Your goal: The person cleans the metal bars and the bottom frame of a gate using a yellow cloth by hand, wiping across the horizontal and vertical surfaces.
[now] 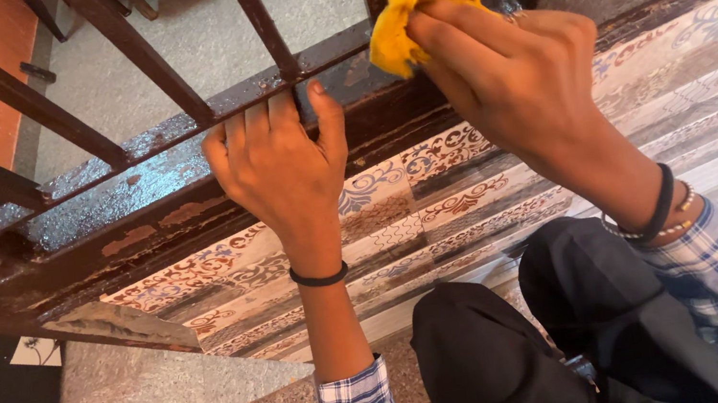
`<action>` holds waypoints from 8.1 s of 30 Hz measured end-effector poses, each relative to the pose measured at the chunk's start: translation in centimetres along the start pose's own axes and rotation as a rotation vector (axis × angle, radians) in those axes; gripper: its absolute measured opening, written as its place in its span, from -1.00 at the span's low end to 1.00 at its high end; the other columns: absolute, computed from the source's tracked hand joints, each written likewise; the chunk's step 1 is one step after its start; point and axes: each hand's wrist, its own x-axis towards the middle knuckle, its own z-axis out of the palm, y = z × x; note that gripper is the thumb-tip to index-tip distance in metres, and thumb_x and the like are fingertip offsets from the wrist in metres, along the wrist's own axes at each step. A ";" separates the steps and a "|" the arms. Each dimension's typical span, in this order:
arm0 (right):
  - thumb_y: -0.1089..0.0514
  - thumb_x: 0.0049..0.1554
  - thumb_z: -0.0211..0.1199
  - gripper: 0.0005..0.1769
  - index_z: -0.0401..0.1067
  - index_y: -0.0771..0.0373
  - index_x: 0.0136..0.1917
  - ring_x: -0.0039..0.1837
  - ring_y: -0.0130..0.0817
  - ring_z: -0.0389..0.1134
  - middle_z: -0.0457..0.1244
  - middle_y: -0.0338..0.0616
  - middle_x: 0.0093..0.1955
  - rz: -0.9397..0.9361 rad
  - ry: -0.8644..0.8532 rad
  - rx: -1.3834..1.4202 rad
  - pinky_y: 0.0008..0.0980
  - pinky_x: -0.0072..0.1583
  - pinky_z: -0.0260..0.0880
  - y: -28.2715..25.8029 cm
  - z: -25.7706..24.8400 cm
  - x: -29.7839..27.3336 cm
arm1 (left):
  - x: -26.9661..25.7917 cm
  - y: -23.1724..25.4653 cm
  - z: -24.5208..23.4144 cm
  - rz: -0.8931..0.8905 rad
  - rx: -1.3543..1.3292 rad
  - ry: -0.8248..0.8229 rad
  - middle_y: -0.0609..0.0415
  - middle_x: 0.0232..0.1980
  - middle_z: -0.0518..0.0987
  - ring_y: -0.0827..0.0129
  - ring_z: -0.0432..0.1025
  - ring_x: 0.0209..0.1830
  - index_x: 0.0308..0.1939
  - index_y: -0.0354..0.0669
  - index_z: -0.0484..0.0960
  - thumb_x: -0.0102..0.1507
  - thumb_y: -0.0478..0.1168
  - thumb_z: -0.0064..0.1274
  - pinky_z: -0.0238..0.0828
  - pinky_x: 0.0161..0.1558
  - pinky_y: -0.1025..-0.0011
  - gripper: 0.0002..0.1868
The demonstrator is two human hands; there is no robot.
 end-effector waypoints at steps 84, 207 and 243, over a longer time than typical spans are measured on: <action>-0.06 0.26 0.24 -0.41 0.38 -0.05 0.54 0.68 0.00 -0.06 0.00 0.05 0.60 -0.103 0.070 0.078 0.47 0.56 -0.40 -3.9 10.6 -0.6 | 5.2 -2.6 1.8 -0.230 -0.358 0.321 0.00 -0.17 0.54 0.24 0.58 -0.20 0.26 -0.28 0.14 0.58 -0.18 -0.32 0.42 -0.24 0.30 -0.73; 0.44 0.26 0.21 -0.83 0.45 0.34 0.13 -0.07 -0.07 0.37 0.35 -0.01 0.03 0.252 -0.152 -0.012 -0.26 -0.08 0.30 16.8 -8.2 -5.2 | 7.4 10.5 4.1 -0.215 -0.616 0.080 0.20 -0.43 0.25 0.57 0.23 -0.52 0.37 -0.14 0.17 0.56 -0.25 0.08 0.14 -0.41 0.55 -0.57; -0.33 0.16 0.21 -0.34 0.49 0.33 0.13 0.29 -0.17 0.36 0.35 0.00 0.16 0.145 -0.237 -0.191 -0.02 0.54 0.11 18.3 -3.7 -11.4 | 6.6 10.7 3.9 -0.237 -0.667 0.037 0.20 -0.35 0.29 0.63 0.22 -0.52 0.47 -0.21 0.12 0.56 -0.31 0.09 0.12 -0.46 0.63 -0.47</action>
